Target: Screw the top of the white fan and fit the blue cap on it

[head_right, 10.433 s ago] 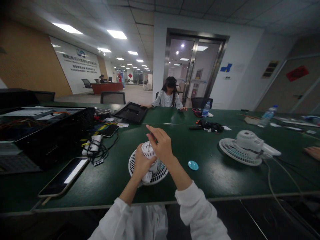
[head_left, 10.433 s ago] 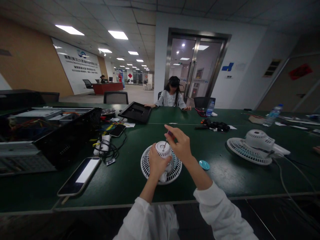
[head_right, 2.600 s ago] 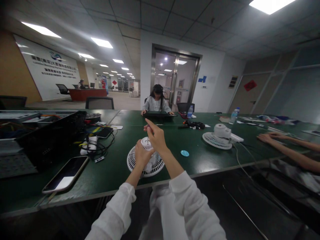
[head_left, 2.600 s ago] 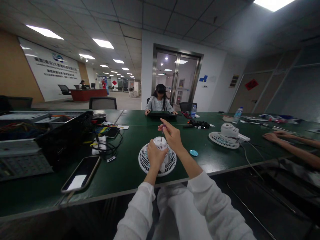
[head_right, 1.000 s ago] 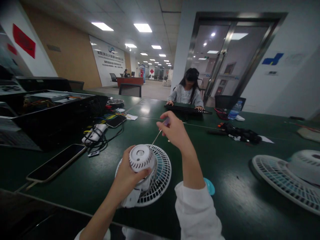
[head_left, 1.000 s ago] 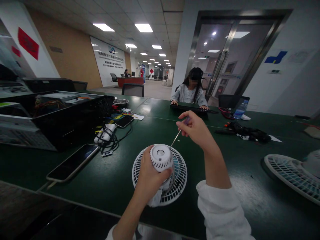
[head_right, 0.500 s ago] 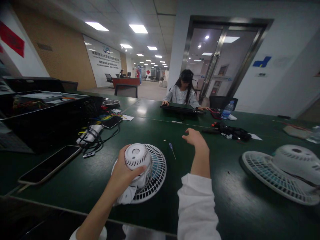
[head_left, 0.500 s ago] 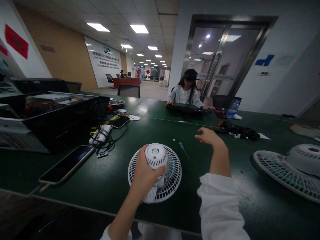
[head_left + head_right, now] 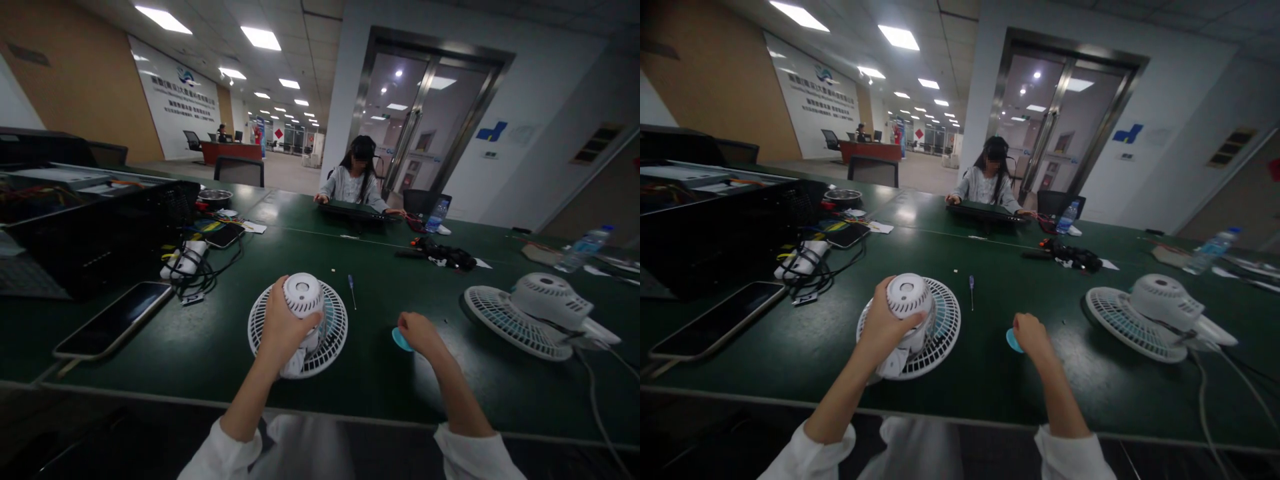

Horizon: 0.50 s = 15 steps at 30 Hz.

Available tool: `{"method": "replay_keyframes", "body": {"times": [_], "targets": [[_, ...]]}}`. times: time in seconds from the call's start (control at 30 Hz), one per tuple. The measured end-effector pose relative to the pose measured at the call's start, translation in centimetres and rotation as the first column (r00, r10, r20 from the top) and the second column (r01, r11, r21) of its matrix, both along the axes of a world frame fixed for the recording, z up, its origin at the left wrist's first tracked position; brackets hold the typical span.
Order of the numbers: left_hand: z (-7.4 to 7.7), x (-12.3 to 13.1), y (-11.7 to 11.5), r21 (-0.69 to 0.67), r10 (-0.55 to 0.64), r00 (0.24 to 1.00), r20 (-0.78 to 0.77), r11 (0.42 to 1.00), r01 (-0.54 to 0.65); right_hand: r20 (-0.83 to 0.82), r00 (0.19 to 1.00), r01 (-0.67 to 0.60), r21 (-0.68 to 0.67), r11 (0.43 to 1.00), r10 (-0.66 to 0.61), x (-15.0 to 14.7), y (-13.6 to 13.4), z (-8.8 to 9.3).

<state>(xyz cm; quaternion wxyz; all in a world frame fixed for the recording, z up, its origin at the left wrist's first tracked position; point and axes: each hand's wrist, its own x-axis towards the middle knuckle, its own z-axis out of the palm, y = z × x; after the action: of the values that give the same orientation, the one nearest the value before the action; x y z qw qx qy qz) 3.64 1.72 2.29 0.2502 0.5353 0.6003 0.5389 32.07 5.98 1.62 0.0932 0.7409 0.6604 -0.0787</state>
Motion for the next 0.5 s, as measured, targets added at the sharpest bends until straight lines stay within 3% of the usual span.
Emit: {"method": "replay_keyframes", "body": {"times": [0.23,0.33,0.4,0.5], "targets": [[0.0,0.0,-0.1,-0.01,-0.008,1.0,-0.015,1.0,0.008,0.075,0.997,0.005,0.022,1.0,-0.007,-1.4,-1.5,0.0],[-0.1,0.0,0.0,-0.003,-0.011,1.0,-0.018,1.0,0.011,0.034,0.999,0.002,0.089,0.996,-0.005,-2.5,-1.4,1.4],[-0.1,0.0,0.0,-0.008,-0.014,1.0,-0.022,1.0,0.014,-0.094,0.987,-0.106,0.22,0.97,0.129,-4.0,-1.0,3.7],[-0.1,0.0,-0.1,-0.017,-0.013,1.0,-0.026,1.0,0.012,-0.278,0.801,-0.359,0.486,0.797,0.53,-7.4,-0.6,8.6]]}}
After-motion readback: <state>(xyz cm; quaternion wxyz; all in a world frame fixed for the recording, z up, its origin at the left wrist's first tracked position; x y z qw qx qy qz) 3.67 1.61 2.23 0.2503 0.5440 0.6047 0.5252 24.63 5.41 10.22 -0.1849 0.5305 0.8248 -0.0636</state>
